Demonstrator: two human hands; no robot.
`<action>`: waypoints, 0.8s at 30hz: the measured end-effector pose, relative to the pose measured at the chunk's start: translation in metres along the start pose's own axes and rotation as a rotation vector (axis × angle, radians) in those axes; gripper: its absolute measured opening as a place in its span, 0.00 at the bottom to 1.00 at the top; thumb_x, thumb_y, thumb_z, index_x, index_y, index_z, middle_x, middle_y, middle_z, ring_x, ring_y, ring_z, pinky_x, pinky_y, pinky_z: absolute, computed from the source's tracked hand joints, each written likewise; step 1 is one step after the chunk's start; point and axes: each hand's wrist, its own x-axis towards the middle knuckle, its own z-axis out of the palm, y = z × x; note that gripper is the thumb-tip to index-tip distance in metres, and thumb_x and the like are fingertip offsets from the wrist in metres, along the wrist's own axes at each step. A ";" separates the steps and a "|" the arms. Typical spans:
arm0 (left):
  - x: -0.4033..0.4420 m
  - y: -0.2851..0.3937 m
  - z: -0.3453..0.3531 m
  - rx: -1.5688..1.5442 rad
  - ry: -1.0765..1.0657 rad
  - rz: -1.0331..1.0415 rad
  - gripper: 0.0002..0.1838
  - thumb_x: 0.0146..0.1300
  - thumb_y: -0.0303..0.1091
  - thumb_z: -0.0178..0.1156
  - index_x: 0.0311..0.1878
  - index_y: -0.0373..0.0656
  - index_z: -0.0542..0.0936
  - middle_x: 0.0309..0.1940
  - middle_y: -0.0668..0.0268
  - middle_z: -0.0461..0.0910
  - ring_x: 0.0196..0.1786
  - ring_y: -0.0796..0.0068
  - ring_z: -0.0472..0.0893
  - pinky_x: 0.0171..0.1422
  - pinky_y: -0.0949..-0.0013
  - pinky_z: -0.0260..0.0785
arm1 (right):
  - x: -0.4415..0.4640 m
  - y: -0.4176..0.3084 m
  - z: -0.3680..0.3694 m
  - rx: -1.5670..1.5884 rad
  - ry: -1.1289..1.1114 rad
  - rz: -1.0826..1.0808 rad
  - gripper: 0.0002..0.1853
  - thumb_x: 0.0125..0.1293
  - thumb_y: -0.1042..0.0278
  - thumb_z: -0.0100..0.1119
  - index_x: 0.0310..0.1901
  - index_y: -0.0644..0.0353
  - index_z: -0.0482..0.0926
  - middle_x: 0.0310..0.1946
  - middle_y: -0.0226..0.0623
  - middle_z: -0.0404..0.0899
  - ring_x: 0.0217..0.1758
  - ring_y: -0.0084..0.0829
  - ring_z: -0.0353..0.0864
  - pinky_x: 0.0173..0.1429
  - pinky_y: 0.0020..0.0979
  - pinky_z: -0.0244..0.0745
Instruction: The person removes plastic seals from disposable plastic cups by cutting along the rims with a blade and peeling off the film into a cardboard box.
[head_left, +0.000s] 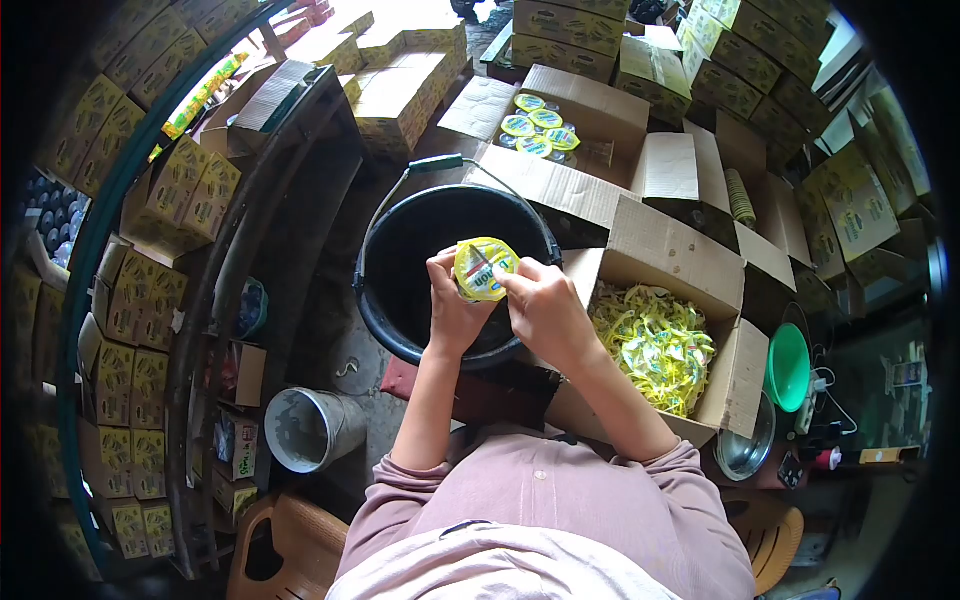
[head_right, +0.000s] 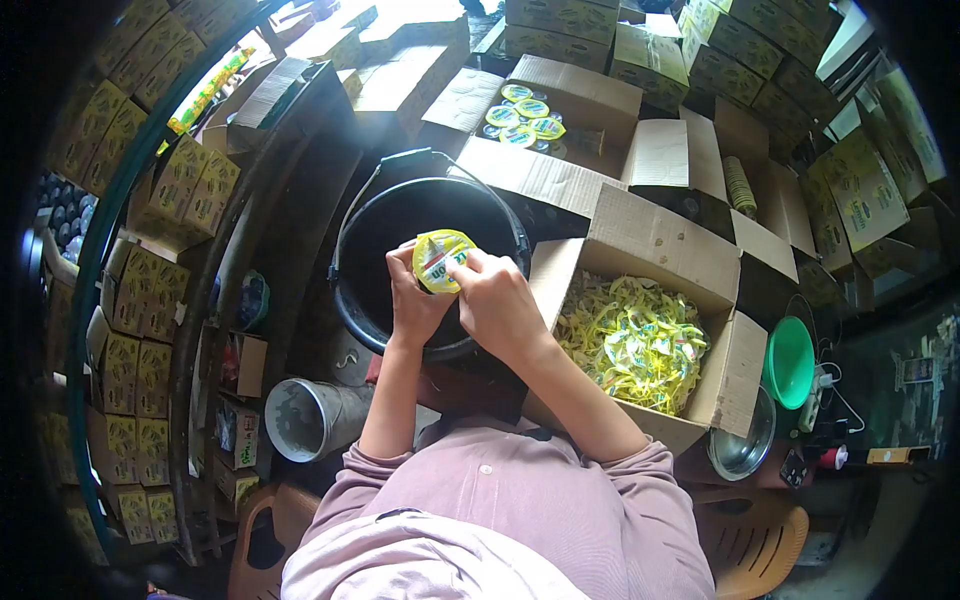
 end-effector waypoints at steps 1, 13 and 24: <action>0.001 0.001 0.000 0.006 0.005 0.001 0.33 0.39 0.26 0.71 0.43 0.40 0.58 0.42 0.54 0.68 0.46 0.62 0.74 0.50 0.65 0.69 | 0.000 0.000 0.001 -0.002 -0.007 -0.003 0.13 0.50 0.80 0.55 0.40 0.63 0.78 0.28 0.42 0.71 0.30 0.44 0.73 0.36 0.38 0.70; 0.000 0.006 0.001 -0.008 -0.069 0.024 0.33 0.39 0.24 0.71 0.44 0.40 0.57 0.46 0.52 0.67 0.47 0.60 0.75 0.49 0.65 0.69 | -0.004 0.001 -0.011 0.027 -0.118 0.086 0.15 0.45 0.81 0.53 0.39 0.66 0.77 0.33 0.45 0.74 0.34 0.44 0.74 0.43 0.38 0.69; 0.000 0.002 0.002 0.007 -0.058 0.030 0.34 0.37 0.25 0.72 0.45 0.39 0.59 0.45 0.55 0.69 0.48 0.64 0.73 0.52 0.66 0.67 | -0.006 0.007 -0.018 0.011 -0.206 0.142 0.14 0.46 0.81 0.52 0.38 0.64 0.79 0.31 0.45 0.73 0.32 0.44 0.75 0.42 0.39 0.71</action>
